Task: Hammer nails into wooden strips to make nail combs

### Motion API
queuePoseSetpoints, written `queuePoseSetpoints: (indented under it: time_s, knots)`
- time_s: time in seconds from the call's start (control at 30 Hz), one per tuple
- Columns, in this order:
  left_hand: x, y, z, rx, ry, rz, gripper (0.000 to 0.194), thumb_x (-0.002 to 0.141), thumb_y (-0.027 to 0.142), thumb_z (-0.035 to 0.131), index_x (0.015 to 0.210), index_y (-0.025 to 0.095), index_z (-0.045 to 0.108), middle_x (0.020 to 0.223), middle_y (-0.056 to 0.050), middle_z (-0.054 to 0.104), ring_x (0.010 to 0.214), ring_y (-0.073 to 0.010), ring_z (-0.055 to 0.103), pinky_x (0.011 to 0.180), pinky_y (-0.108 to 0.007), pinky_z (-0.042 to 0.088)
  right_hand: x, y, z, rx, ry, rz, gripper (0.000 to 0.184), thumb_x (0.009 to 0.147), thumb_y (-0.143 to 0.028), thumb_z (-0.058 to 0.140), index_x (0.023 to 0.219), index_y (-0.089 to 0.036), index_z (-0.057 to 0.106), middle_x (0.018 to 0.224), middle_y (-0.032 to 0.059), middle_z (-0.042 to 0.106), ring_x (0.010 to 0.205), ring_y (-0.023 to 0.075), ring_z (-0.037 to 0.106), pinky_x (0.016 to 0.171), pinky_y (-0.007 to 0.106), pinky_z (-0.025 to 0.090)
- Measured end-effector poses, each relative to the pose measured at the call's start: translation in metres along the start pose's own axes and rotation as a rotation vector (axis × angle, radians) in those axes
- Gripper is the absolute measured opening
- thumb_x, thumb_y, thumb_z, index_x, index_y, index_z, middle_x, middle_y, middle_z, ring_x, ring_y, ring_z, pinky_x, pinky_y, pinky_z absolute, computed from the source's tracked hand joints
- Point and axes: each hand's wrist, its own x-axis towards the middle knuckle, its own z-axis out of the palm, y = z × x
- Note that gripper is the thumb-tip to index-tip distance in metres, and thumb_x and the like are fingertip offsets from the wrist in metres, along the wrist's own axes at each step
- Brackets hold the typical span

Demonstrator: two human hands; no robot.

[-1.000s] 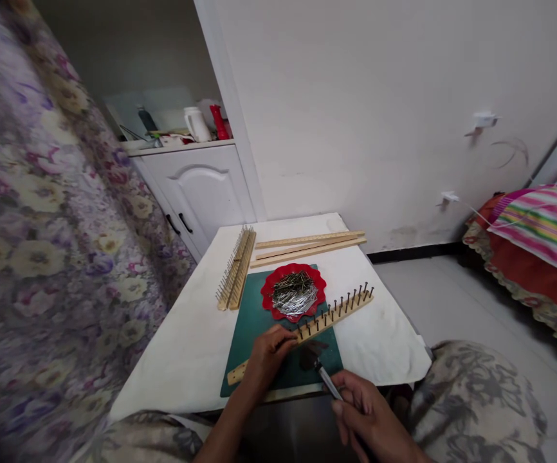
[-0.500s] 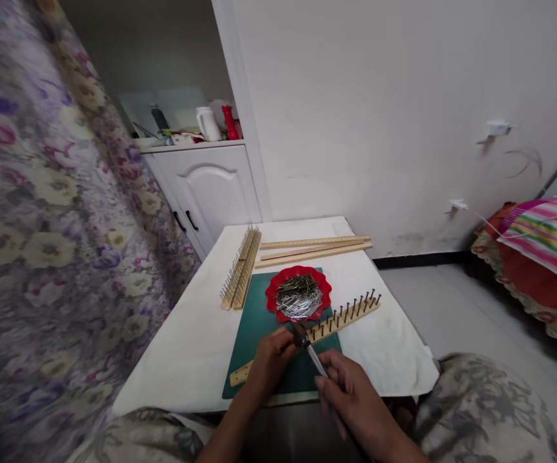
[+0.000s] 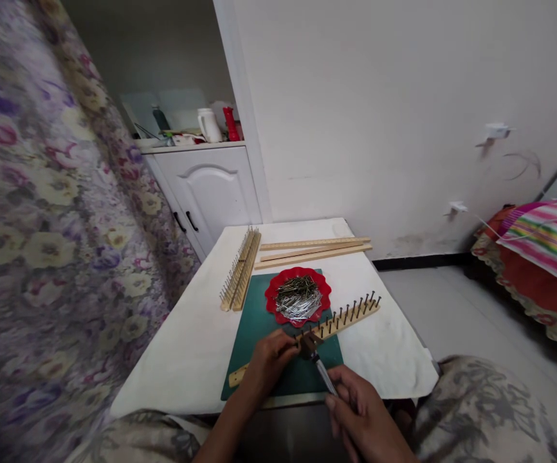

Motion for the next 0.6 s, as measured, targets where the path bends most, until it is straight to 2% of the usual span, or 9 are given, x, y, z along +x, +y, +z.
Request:
queuePoseSetpoints:
  time_s: [0.2, 0.3, 0.4, 0.5, 0.6]
  knots:
    - [-0.001, -0.007, -0.011, 0.017, -0.004, -0.054, 0.008, 0.077, 0.020, 0.060, 0.071, 0.017, 0.065, 0.074, -0.002, 0.061, 0.067, -0.0138, 0.057, 0.061, -0.022, 0.040, -0.002, 0.025, -0.002, 0.046, -0.007, 0.060, 0.035, 0.080, -0.053, 0.054, 0.084, -0.019, 0.048, 0.047, -0.0106, 0.050, 0.025, 0.0005, 0.027, 0.028, 0.013, 0.016]
    - [0.000, -0.009, -0.019, 0.020, -0.009, -0.067, 0.013, 0.078, 0.024, 0.060, 0.069, 0.017, 0.064, 0.071, -0.002, 0.060, 0.064, -0.0133, 0.056, 0.060, -0.023, 0.039, 0.001, 0.032, -0.002, 0.051, -0.010, 0.076, 0.036, 0.079, -0.055, 0.054, 0.084, -0.020, 0.048, 0.047, -0.0102, 0.049, 0.027, 0.0022, 0.030, 0.029, 0.014, 0.016]
    - [0.004, -0.011, -0.028, 0.018, 0.048, -0.072, 0.019, 0.082, 0.030, 0.056, 0.070, 0.017, 0.063, 0.071, -0.001, 0.060, 0.067, -0.0143, 0.056, 0.061, -0.023, 0.039, 0.004, 0.038, -0.004, 0.078, -0.040, 0.070, 0.039, 0.077, -0.058, 0.055, 0.082, -0.020, 0.047, 0.046, -0.0108, 0.045, 0.029, 0.0029, 0.028, 0.031, 0.016, 0.014]
    - [0.018, -0.014, -0.034, 0.033, 0.125, -0.071, 0.021, 0.087, 0.030, 0.048, 0.078, 0.018, 0.063, 0.078, -0.002, 0.061, 0.074, -0.0157, 0.057, 0.066, -0.024, 0.042, 0.007, 0.045, -0.007, 0.116, -0.069, 0.041, 0.039, 0.075, -0.059, 0.057, 0.078, -0.021, 0.047, 0.046, -0.0109, 0.041, 0.034, 0.0039, 0.030, 0.035, 0.017, 0.016]
    - [0.042, -0.020, -0.036, 0.148, 0.166, -0.053, 0.020, 0.088, 0.024, 0.044, 0.085, 0.019, 0.063, 0.085, -0.004, 0.061, 0.082, -0.0173, 0.058, 0.073, -0.027, 0.043, 0.010, 0.051, -0.010, 0.178, -0.110, 0.051, 0.038, 0.075, -0.056, 0.060, 0.077, -0.020, 0.048, 0.052, -0.0096, 0.043, 0.040, 0.0037, 0.029, 0.040, 0.017, 0.017]
